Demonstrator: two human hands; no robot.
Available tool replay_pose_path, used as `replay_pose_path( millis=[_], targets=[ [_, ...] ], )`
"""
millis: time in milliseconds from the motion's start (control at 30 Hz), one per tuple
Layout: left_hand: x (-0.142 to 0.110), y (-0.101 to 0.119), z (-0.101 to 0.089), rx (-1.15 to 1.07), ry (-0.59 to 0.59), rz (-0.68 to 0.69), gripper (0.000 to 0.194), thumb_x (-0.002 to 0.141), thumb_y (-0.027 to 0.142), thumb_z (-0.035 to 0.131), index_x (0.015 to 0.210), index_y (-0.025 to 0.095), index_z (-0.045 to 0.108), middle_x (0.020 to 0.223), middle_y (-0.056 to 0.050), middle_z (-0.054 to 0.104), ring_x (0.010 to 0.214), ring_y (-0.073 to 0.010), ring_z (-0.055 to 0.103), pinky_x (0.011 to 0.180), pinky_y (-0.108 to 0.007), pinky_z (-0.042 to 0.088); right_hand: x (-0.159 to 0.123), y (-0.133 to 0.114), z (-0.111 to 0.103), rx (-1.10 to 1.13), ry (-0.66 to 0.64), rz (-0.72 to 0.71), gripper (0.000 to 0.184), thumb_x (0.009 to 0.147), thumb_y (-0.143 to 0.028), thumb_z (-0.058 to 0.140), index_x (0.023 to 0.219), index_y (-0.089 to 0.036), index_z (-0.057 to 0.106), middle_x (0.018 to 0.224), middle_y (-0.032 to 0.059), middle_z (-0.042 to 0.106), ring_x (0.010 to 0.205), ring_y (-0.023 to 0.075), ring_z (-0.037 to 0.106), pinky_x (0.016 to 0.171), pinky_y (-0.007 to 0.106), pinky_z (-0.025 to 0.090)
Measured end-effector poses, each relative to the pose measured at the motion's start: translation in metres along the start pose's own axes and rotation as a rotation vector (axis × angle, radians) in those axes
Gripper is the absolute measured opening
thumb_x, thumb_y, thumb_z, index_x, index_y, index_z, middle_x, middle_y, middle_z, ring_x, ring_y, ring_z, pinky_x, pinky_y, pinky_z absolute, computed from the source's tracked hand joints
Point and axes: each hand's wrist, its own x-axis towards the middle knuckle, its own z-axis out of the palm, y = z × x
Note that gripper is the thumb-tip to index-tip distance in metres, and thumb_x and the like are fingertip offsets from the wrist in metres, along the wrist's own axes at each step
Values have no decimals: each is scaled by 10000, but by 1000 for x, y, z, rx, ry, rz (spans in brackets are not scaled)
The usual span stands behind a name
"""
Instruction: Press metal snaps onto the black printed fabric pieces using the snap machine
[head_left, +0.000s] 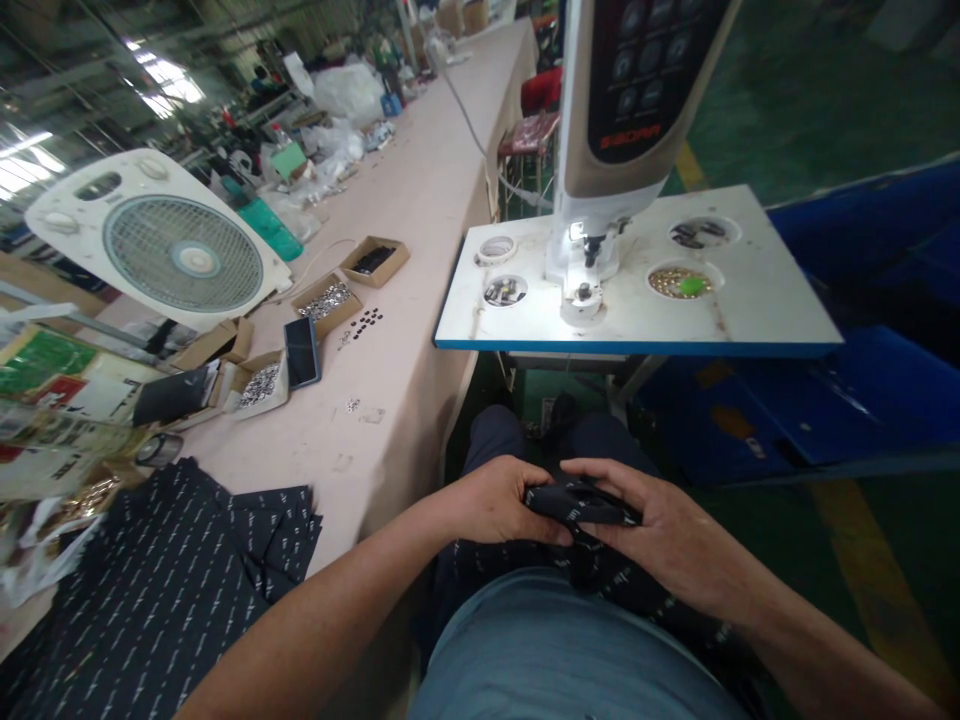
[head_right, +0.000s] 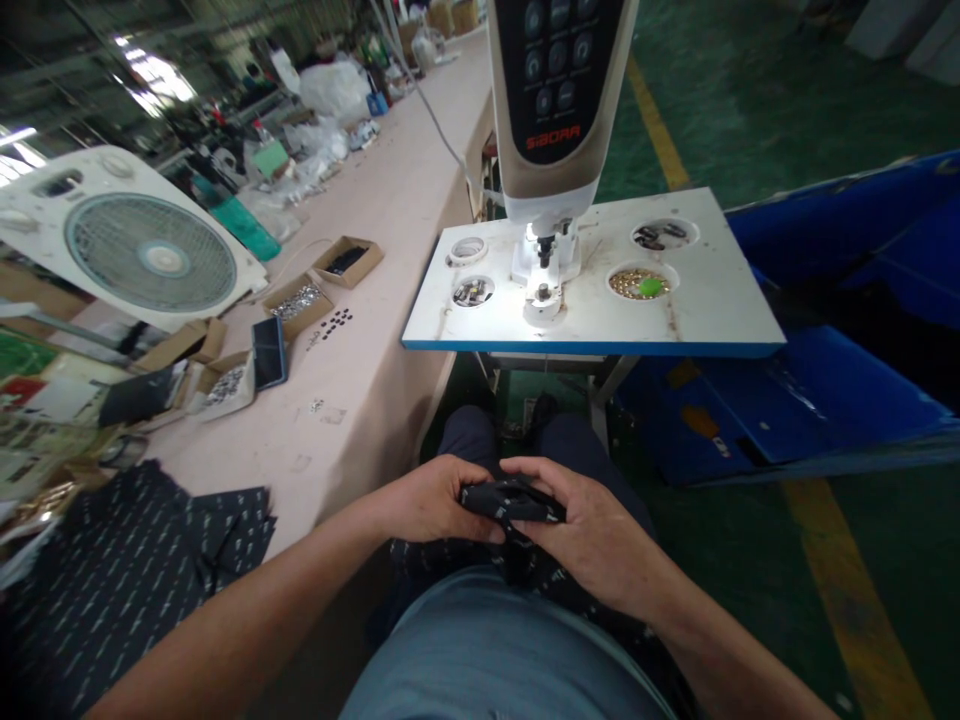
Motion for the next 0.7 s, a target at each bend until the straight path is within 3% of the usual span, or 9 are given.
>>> replay_pose_path(
  millis=[233, 500, 700],
  targets=[
    [5, -10, 4, -166, -44, -6, 289, 706, 339, 812, 874, 124, 715, 744, 35, 617, 703, -101, 525, 707, -224, 414, 3, 9, -2, 83, -16, 91, 452, 829, -314, 694, 1271, -230, 650, 1082, 39, 798, 987, 250, 753, 832, 337, 588],
    [15, -20, 17, -451, 66, -89, 254, 581, 267, 827, 749, 123, 702, 658, 48, 609, 627, -86, 499, 663, -230, 385, 12, 20, -4, 152, -36, 144, 478, 829, -359, 728, 1271, -199, 644, 1038, 60, 802, 927, 256, 753, 835, 354, 585],
    [21, -32, 20, -674, 81, -99, 344, 531, 282, 881, 792, 123, 723, 718, 28, 666, 637, -85, 548, 684, -225, 414, 25, 22, -6, 212, -90, 197, 462, 813, -446, 757, 1197, -201, 678, 1050, 70, 795, 992, 288, 744, 887, 392, 596]
  ],
)
